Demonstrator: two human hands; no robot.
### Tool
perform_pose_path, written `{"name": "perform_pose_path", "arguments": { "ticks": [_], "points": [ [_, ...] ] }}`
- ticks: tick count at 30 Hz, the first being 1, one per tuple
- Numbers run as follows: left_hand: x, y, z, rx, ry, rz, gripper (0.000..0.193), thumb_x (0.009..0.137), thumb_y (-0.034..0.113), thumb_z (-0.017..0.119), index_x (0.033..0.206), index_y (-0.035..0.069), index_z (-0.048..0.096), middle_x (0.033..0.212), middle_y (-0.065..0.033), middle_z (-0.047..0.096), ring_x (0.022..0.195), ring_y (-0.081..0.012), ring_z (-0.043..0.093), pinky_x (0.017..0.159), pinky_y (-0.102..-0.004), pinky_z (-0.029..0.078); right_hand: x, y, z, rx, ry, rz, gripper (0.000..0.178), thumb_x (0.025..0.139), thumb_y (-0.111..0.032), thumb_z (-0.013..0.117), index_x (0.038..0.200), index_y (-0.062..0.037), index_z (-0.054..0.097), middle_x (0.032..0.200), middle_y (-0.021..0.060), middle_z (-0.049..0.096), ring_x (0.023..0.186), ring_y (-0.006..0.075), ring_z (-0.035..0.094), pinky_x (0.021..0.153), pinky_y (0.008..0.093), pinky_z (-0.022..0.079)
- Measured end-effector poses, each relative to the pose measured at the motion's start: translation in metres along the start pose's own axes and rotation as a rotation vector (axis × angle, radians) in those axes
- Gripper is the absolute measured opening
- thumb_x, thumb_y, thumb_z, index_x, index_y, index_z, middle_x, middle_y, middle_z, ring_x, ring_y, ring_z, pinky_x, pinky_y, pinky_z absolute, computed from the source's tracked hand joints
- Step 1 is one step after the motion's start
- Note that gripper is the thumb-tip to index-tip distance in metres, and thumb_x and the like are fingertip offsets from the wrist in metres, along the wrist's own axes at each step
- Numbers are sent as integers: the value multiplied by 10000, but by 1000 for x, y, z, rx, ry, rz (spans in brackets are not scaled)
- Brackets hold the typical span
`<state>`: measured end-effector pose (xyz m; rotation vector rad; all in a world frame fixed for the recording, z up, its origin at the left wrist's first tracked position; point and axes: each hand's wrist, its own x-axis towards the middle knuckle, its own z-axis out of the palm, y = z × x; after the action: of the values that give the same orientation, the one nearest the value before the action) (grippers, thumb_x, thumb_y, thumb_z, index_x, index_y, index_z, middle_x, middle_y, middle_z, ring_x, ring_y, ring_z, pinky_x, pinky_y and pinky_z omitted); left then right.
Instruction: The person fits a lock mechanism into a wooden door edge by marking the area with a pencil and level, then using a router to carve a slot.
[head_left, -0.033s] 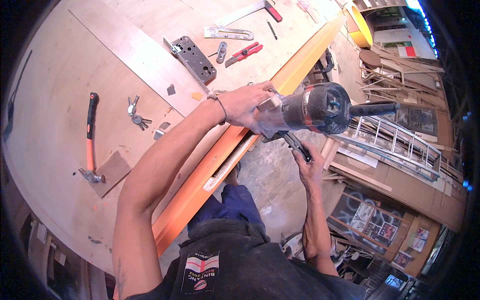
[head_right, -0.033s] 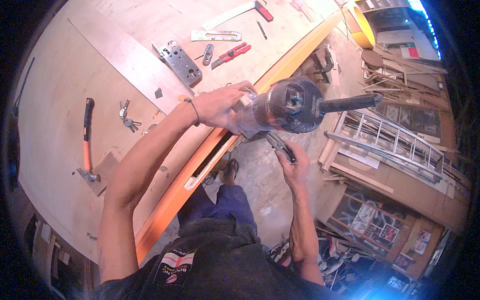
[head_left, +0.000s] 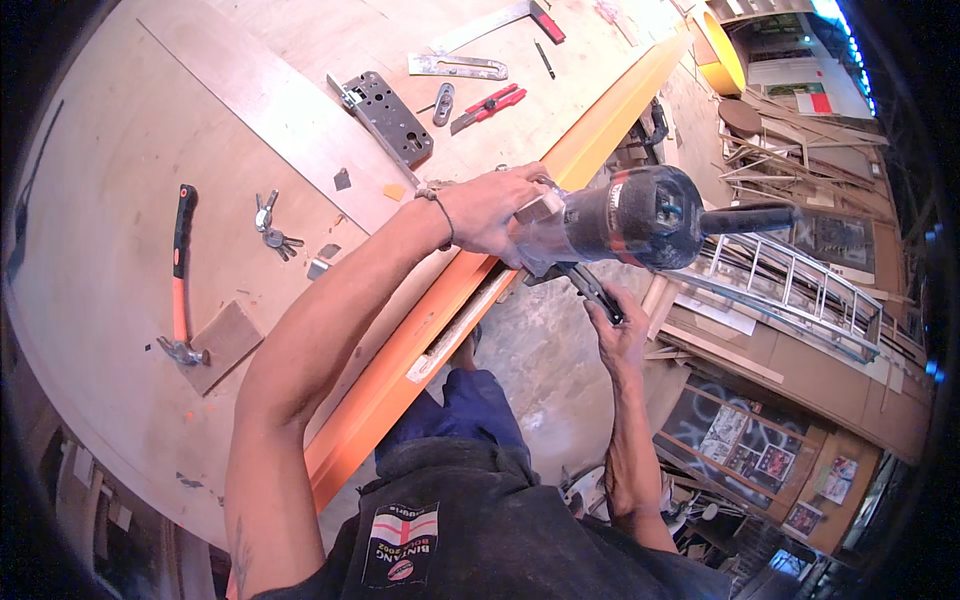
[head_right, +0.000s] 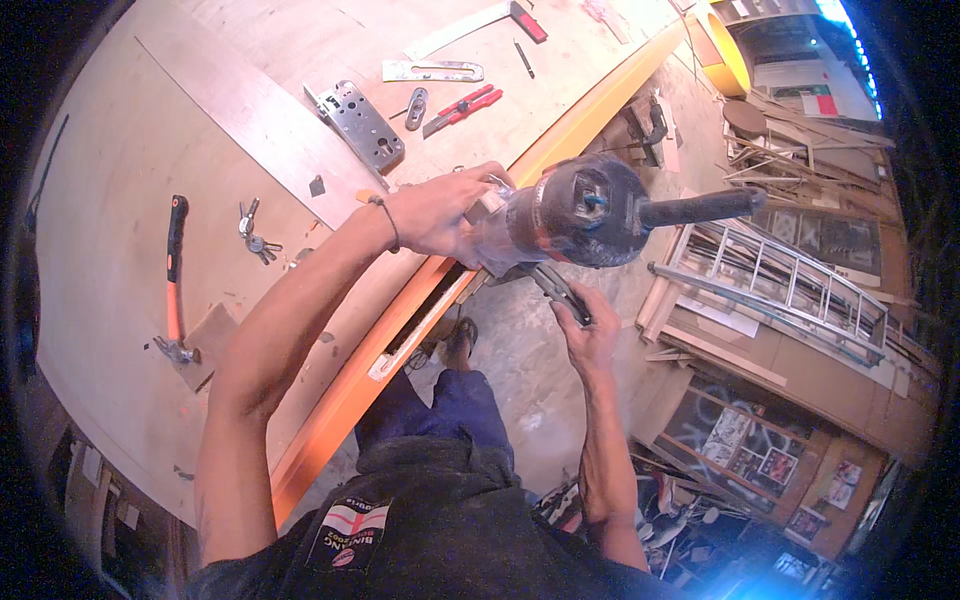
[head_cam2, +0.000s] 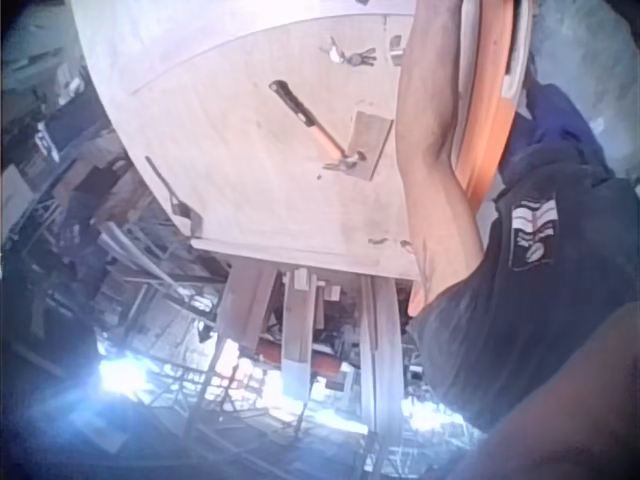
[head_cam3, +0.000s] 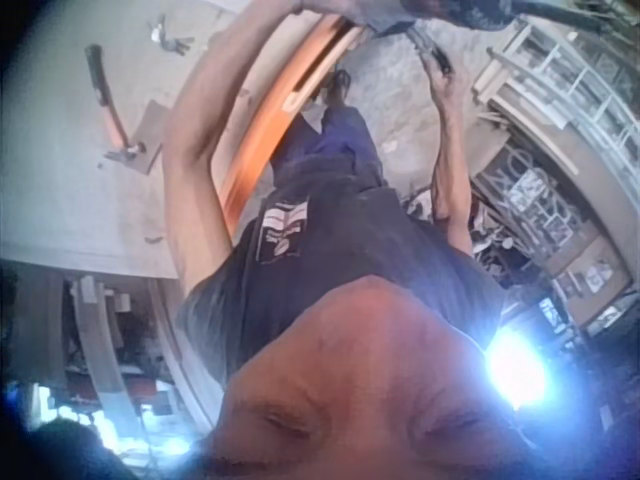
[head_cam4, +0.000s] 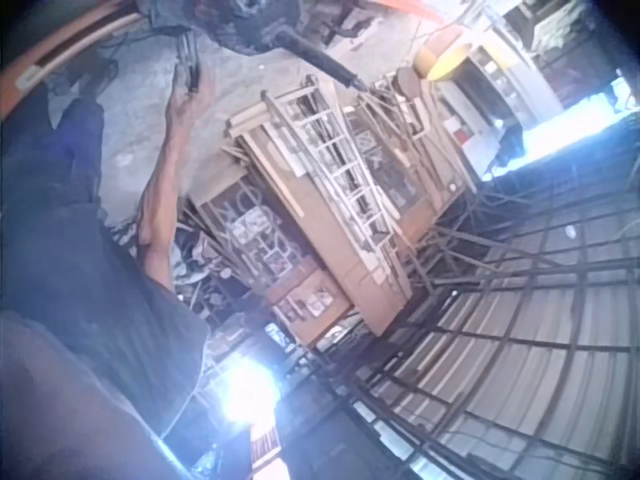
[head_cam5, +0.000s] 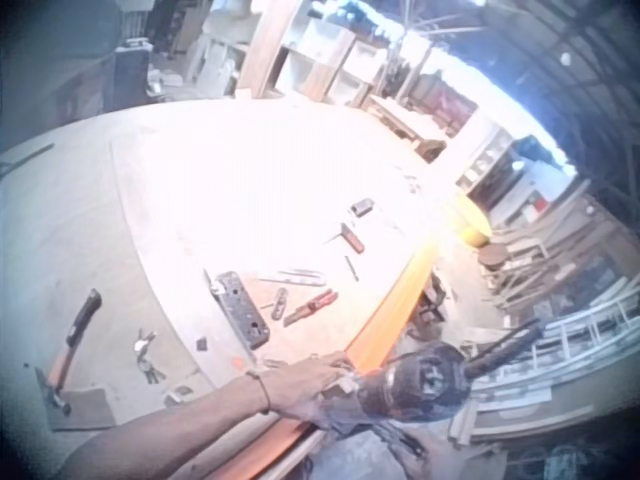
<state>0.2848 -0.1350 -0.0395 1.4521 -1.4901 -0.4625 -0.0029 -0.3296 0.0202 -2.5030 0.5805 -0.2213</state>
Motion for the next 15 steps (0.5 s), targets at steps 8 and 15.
{"name": "perform_pose_path", "arguments": {
  "ticks": [8,15],
  "points": [
    [0,7,-4,-61,11,25,809,623,248,936,1337,27,625,1371,-181,581,1297,-366,594,1113,-437,510,-7,23,-3,62,-32,162,374,902,-52,836,1251,21,725,1077,115,755,944,191,729,872,334,581],
    [-20,-19,31,-317,235,-39,1008,614,236,965,1496,35,521,1411,-180,579,1333,-352,590,1158,-413,495,-15,21,-2,175,-5,208,365,956,6,762,1307,59,673,1099,101,735,900,156,711,793,299,612]
  ]
}}
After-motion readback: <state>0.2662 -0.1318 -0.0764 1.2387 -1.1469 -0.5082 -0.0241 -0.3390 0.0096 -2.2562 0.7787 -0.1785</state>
